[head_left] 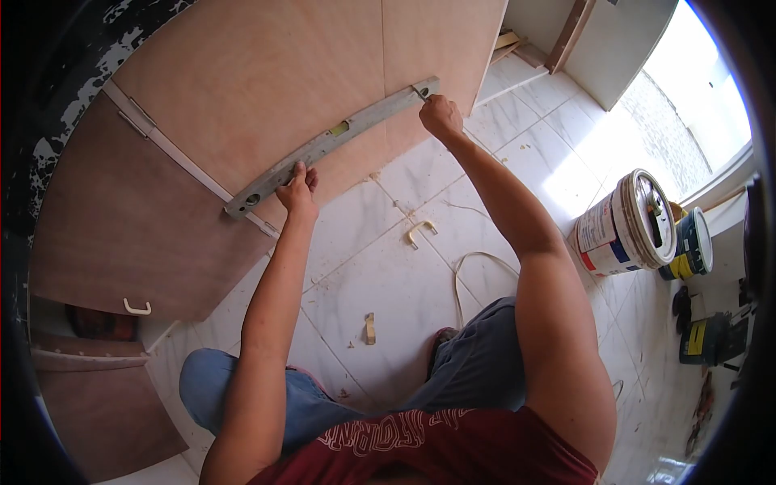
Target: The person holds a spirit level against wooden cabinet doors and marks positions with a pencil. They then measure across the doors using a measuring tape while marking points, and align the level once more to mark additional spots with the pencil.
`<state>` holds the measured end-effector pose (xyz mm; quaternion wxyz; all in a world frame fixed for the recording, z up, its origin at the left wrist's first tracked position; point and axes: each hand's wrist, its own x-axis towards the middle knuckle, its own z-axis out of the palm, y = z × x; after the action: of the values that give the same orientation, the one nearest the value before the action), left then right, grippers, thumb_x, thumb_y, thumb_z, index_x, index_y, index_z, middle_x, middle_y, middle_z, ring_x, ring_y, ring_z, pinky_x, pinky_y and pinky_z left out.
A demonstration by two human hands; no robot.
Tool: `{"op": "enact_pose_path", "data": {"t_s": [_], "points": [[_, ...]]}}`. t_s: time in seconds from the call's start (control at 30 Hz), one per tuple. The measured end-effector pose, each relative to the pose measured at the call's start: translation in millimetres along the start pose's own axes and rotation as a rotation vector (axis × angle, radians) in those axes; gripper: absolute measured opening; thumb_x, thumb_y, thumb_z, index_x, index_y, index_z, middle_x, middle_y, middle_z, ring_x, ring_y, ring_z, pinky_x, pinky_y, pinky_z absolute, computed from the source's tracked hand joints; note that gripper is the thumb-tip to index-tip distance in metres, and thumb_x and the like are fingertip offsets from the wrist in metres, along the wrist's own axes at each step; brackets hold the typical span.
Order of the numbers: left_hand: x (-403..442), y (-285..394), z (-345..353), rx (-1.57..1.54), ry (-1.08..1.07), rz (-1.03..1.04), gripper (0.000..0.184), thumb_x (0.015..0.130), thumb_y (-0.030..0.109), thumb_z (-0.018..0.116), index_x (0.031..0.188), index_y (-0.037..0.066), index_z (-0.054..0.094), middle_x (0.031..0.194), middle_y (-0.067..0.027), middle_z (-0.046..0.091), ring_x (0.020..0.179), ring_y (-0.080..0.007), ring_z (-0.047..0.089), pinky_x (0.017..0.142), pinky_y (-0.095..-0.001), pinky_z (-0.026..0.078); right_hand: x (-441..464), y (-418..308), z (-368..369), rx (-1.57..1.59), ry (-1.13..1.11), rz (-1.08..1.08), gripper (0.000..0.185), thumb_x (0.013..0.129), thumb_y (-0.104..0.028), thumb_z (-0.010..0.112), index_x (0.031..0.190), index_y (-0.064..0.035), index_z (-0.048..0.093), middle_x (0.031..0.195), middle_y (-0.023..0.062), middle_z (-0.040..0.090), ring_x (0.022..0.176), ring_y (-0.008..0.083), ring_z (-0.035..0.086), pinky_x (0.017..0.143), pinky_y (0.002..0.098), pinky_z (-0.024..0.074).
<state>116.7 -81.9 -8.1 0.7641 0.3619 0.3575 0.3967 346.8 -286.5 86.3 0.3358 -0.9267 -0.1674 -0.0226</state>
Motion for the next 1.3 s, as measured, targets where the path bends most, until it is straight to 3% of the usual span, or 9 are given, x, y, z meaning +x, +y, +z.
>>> {"op": "enact_pose_path", "data": {"t_s": [0.3, 0.5, 0.6, 0.67, 0.83, 1.13, 1.3], "points": [[-1.0, 0.4, 1.1, -0.009, 0.009, -0.003, 0.024, 0.090, 0.011, 0.070, 0.109, 0.005, 0.056, 0.086, -0.0056, 0.066, 0.071, -0.0143, 0.066, 0.067, -0.0282, 0.056, -8.5, -2.3, 2.3, -0.068, -0.067, -0.120, 0.027, 0.086, -0.016, 0.050, 0.103, -0.0105, 0.070, 0.100, 0.0222, 0.068, 0.096, 0.0413, 0.065, 0.082, 0.0480, 0.0522], [-3.5, 1.0, 1.4, 0.001, 0.014, 0.003, 0.021, 0.089, 0.011, 0.070, 0.105, 0.005, 0.058, 0.085, -0.0050, 0.066, 0.072, -0.0147, 0.067, 0.071, -0.0297, 0.056, -1.2, 16.2, -2.6, -0.133, 0.029, -0.251, 0.030, 0.086, -0.015, 0.051, 0.108, -0.0165, 0.071, 0.097, 0.0184, 0.070, 0.092, 0.0378, 0.067, 0.080, 0.0461, 0.0532], [-0.1, -1.3, -0.5, -0.006, 0.008, 0.008, 0.022, 0.089, 0.011, 0.070, 0.106, 0.005, 0.057, 0.086, -0.0052, 0.066, 0.071, -0.0141, 0.066, 0.069, -0.0287, 0.055, 5.9, 22.3, -12.7, -0.181, 0.043, -0.205, 0.031, 0.086, -0.015, 0.052, 0.110, -0.0179, 0.072, 0.095, 0.0177, 0.070, 0.091, 0.0372, 0.068, 0.078, 0.0449, 0.0535], [1.8, -1.6, -0.7, -0.025, -0.002, 0.001, 0.027, 0.090, 0.011, 0.070, 0.111, 0.005, 0.055, 0.087, -0.0058, 0.066, 0.069, -0.0132, 0.065, 0.065, -0.0271, 0.055, 7.9, 23.6, -17.3, -0.173, 0.054, -0.152, 0.028, 0.086, -0.015, 0.051, 0.104, -0.0165, 0.073, 0.094, 0.0171, 0.071, 0.090, 0.0366, 0.068, 0.078, 0.0443, 0.0535], [-3.1, 2.1, 1.3, 0.009, -0.002, 0.003, 0.019, 0.089, 0.011, 0.070, 0.103, 0.006, 0.058, 0.085, -0.0044, 0.066, 0.071, -0.0142, 0.066, 0.070, -0.0298, 0.056, 13.2, 20.9, -18.3, -0.203, 0.065, -0.140, 0.026, 0.085, -0.015, 0.051, 0.099, -0.0127, 0.073, 0.094, 0.0173, 0.071, 0.089, 0.0377, 0.068, 0.078, 0.0451, 0.0535], [-2.8, 0.2, 2.1, -0.008, 0.009, 0.013, 0.024, 0.089, 0.011, 0.070, 0.108, 0.008, 0.056, 0.085, -0.0040, 0.066, 0.070, -0.0137, 0.066, 0.067, -0.0290, 0.056, -0.5, -4.2, -19.3, -0.147, -0.111, -0.169, 0.029, 0.084, -0.015, 0.050, 0.104, -0.0059, 0.069, 0.103, 0.0234, 0.068, 0.101, 0.0414, 0.064, 0.085, 0.0464, 0.0515], [-2.4, 0.5, -0.3, 0.001, -0.012, 0.007, 0.025, 0.090, 0.011, 0.069, 0.109, 0.003, 0.056, 0.087, -0.0062, 0.067, 0.070, -0.0142, 0.067, 0.063, -0.0260, 0.055, 18.6, 8.4, -15.8, -0.127, -0.074, 0.014, 0.031, 0.085, -0.017, 0.050, 0.109, -0.0067, 0.067, 0.112, 0.0231, 0.065, 0.106, 0.0419, 0.062, 0.088, 0.0466, 0.0502]]}}
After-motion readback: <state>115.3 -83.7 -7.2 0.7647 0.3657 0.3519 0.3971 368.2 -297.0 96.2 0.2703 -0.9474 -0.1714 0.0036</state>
